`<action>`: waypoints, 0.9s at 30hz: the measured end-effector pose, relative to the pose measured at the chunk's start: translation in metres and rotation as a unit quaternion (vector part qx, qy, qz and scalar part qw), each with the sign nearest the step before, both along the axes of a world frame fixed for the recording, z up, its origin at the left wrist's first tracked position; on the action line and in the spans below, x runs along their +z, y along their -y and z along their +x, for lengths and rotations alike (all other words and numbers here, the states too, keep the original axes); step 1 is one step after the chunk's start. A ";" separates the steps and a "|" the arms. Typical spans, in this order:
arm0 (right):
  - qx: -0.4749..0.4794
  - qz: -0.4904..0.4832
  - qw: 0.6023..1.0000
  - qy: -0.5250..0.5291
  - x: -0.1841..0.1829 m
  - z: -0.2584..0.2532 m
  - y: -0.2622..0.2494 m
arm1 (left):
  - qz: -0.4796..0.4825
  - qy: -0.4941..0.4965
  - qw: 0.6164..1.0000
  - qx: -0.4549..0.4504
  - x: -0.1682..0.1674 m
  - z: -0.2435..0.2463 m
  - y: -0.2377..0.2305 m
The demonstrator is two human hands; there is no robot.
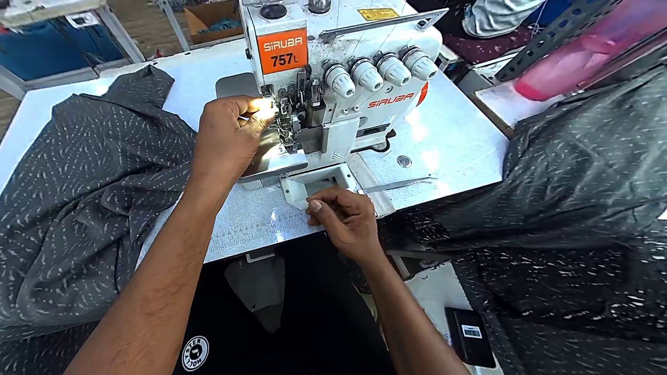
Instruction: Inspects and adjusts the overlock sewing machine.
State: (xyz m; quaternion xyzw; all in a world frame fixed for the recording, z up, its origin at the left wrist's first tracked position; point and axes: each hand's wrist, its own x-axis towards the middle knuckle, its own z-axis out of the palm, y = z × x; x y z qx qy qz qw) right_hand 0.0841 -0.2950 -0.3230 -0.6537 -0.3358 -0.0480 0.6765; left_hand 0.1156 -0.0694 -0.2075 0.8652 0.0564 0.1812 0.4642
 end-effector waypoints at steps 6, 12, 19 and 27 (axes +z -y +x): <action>0.000 0.003 1.000 0.000 -0.001 -0.001 0.000 | 0.065 0.052 0.995 0.050 -0.014 0.001 0.002; 0.002 0.007 1.000 0.000 -0.001 -0.001 0.001 | 0.070 0.087 0.994 0.016 -0.019 -0.010 0.004; 0.002 0.008 1.000 0.003 -0.001 -0.001 0.001 | -0.038 0.123 0.992 -0.009 -0.021 -0.011 -0.001; 0.000 0.008 1.000 0.003 -0.001 -0.001 0.001 | -0.062 0.078 0.995 0.017 -0.011 -0.002 0.005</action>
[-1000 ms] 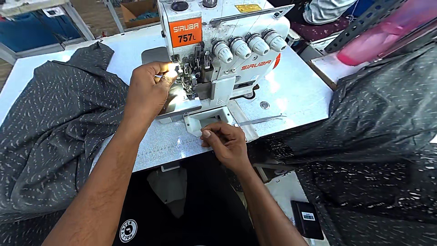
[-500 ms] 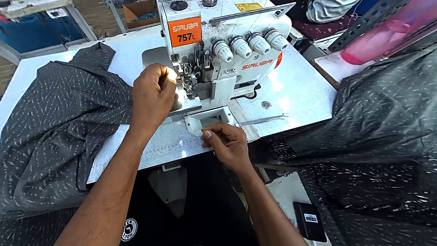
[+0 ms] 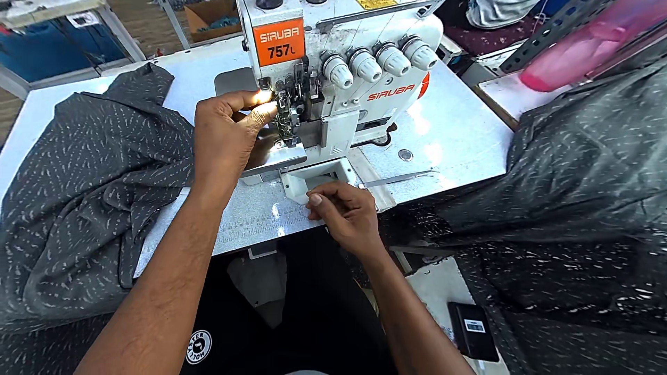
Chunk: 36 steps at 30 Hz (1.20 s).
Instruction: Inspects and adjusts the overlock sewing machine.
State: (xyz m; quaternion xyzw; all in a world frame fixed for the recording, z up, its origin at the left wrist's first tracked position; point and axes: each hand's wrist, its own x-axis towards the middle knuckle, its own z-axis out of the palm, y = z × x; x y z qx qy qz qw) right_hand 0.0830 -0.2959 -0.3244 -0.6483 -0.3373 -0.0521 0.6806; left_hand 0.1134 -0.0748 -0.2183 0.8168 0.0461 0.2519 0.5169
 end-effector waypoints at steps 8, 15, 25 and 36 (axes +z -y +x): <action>0.000 -0.004 1.000 -0.006 0.001 -0.001 0.001 | 0.183 0.001 0.978 0.095 -0.006 -0.002 0.006; -0.004 -0.002 1.000 -0.002 0.000 -0.001 0.001 | 0.073 -0.001 0.996 0.054 -0.009 -0.003 0.000; -0.010 -0.008 1.000 0.001 0.000 -0.001 0.001 | -0.074 -0.105 0.992 -0.009 0.025 0.000 0.008; -0.021 -0.017 1.000 0.001 0.000 -0.004 0.000 | -0.033 -0.108 0.994 -0.002 0.019 0.007 0.011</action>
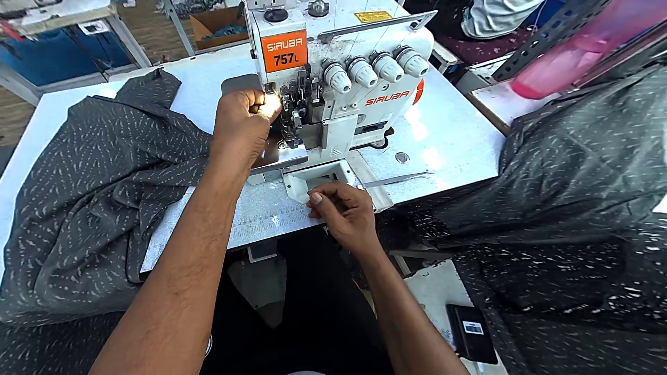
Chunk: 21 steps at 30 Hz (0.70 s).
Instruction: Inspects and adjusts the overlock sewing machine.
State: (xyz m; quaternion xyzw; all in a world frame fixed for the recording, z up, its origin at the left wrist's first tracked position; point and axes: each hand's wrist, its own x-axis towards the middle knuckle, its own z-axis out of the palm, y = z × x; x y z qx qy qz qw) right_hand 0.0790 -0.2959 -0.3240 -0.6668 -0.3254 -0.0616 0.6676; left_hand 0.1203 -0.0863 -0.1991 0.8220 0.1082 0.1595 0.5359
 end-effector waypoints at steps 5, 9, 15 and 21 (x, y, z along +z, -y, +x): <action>0.000 -0.003 1.000 -0.007 0.000 -0.001 0.000 | 0.015 -0.033 0.999 -0.010 0.001 -0.006 0.000; 0.000 -0.003 1.000 -0.005 -0.001 -0.001 0.001 | 0.039 -0.034 0.997 -0.051 -0.004 -0.013 -0.007; 0.002 -0.002 1.000 0.001 -0.001 -0.001 0.000 | 0.028 -0.009 0.999 -0.030 -0.009 -0.015 -0.008; 0.008 -0.001 1.000 -0.016 0.003 -0.002 0.000 | 0.008 0.019 0.999 -0.047 -0.010 -0.014 -0.010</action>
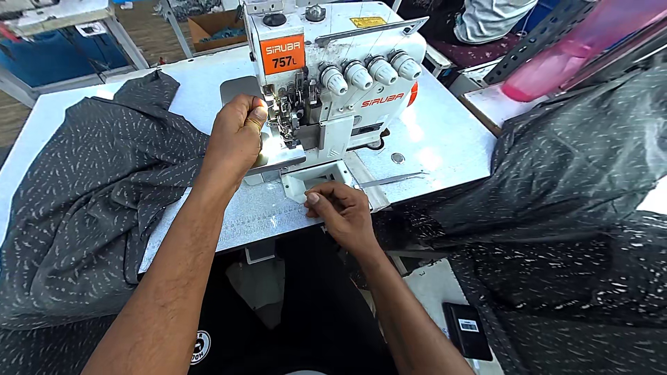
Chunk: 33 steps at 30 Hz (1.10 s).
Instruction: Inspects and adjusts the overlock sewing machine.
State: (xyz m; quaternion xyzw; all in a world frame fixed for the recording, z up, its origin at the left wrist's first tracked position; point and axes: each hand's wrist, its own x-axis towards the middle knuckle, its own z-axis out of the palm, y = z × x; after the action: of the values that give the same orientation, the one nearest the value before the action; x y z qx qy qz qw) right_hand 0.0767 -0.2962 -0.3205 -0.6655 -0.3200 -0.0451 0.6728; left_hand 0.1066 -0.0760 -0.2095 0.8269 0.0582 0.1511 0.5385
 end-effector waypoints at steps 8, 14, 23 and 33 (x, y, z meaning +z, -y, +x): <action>-0.338 0.025 0.934 0.111 0.077 0.090 0.084 | 0.090 0.001 0.996 0.029 -0.010 0.002 0.003; -0.233 -0.153 0.958 -0.061 0.073 0.197 0.129 | 0.101 0.025 0.992 0.066 -0.016 0.004 0.006; -0.078 -0.237 0.948 -0.199 0.062 0.244 0.124 | 0.065 0.062 0.993 0.078 -0.018 0.006 0.008; -0.127 -0.285 0.896 -0.317 0.082 0.247 0.111 | 0.087 0.076 0.991 0.067 -0.018 0.003 0.009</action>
State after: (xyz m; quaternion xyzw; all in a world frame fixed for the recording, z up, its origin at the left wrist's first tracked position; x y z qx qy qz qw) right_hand 0.3235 -0.4074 -0.2382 -0.8427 -0.0013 0.1760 0.5087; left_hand 0.1096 -0.0848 -0.2276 0.8510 0.0587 0.2537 0.4561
